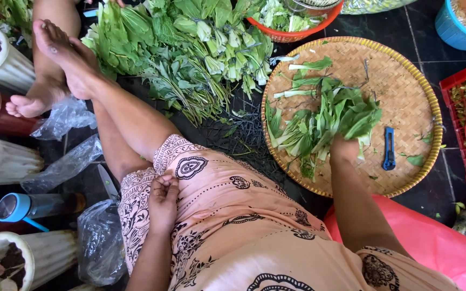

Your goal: A person sits on the floor and manually sorts through a pile of leafy greens, picking them up and placing them onto a woven tray.

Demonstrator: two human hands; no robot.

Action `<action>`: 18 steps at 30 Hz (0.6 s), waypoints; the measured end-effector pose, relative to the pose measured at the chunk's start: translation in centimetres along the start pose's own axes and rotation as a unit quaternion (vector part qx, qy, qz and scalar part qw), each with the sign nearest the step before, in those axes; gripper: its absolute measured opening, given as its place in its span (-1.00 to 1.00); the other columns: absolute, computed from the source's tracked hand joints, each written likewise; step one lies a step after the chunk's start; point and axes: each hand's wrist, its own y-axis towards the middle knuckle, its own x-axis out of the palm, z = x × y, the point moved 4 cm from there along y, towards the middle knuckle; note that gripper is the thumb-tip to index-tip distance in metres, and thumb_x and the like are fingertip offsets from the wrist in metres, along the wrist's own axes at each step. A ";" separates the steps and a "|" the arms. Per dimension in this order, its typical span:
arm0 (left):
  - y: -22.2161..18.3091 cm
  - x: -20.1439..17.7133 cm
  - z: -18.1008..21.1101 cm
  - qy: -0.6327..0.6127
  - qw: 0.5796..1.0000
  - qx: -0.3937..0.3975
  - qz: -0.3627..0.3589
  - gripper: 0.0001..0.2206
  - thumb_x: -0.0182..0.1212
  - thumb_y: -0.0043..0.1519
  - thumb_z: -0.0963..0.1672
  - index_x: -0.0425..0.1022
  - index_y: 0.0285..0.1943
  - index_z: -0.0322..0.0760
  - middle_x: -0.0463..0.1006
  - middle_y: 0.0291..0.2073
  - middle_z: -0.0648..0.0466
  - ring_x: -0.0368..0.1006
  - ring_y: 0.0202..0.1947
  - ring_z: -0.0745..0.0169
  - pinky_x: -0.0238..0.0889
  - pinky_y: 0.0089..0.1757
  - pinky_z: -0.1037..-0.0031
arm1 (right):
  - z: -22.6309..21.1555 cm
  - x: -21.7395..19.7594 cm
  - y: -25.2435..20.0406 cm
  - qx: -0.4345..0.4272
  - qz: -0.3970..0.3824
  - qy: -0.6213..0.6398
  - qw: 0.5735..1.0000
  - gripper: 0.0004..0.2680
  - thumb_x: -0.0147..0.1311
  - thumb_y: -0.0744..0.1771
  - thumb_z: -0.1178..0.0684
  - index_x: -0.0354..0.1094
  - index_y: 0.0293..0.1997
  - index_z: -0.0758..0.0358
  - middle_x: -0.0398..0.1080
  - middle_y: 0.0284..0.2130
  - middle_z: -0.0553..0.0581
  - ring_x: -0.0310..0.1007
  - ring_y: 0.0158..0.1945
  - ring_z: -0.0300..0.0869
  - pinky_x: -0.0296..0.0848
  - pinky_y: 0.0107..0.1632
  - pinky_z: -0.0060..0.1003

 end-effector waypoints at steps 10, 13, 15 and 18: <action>-0.2 0.0 0.1 -0.009 1.000 0.002 -0.006 -0.78 0.14 0.29 -0.29 0.38 0.10 -0.35 0.49 -0.24 0.01 0.36 -0.33 0.37 0.29 -0.27 0.60 | 0.0 -2.3 -7.0 -0.003 -0.028 -0.060 0.998 -0.60 0.05 0.32 -0.25 0.27 0.11 0.29 0.44 0.02 0.36 0.44 0.14 0.27 0.40 0.13 0.24; -0.1 0.1 0.1 -0.007 1.000 0.007 -0.006 -0.78 0.14 0.28 -0.29 0.38 0.10 -0.35 0.50 -0.24 0.00 0.37 -0.33 0.36 0.29 -0.27 0.60 | 1.1 0.9 -5.5 -0.014 -0.123 -0.110 0.986 -0.47 0.01 0.28 -0.44 0.16 0.19 0.18 0.42 0.07 0.31 0.42 0.17 0.26 0.35 0.11 0.28; 0.1 -0.2 0.0 -0.004 1.000 0.008 -0.007 -0.78 0.15 0.28 -0.29 0.38 0.09 -0.36 0.50 -0.24 0.00 0.37 -0.33 0.35 0.29 -0.27 0.59 | 0.2 1.5 -6.3 -0.020 -0.183 -0.140 0.973 -0.39 -0.01 0.26 -0.55 0.09 0.25 0.11 0.41 0.10 0.28 0.41 0.19 0.26 0.33 0.11 0.30; -0.1 -0.1 -0.3 -0.007 1.000 0.003 -0.009 -0.78 0.15 0.28 -0.29 0.38 0.09 -0.36 0.50 -0.25 0.00 0.37 -0.35 0.36 0.30 -0.28 0.59 | -2.2 -1.4 -8.6 -0.046 -0.183 -0.111 0.976 -0.40 0.08 0.35 -0.40 0.06 0.28 0.41 0.40 0.02 0.48 0.43 0.13 0.34 0.35 0.08 0.30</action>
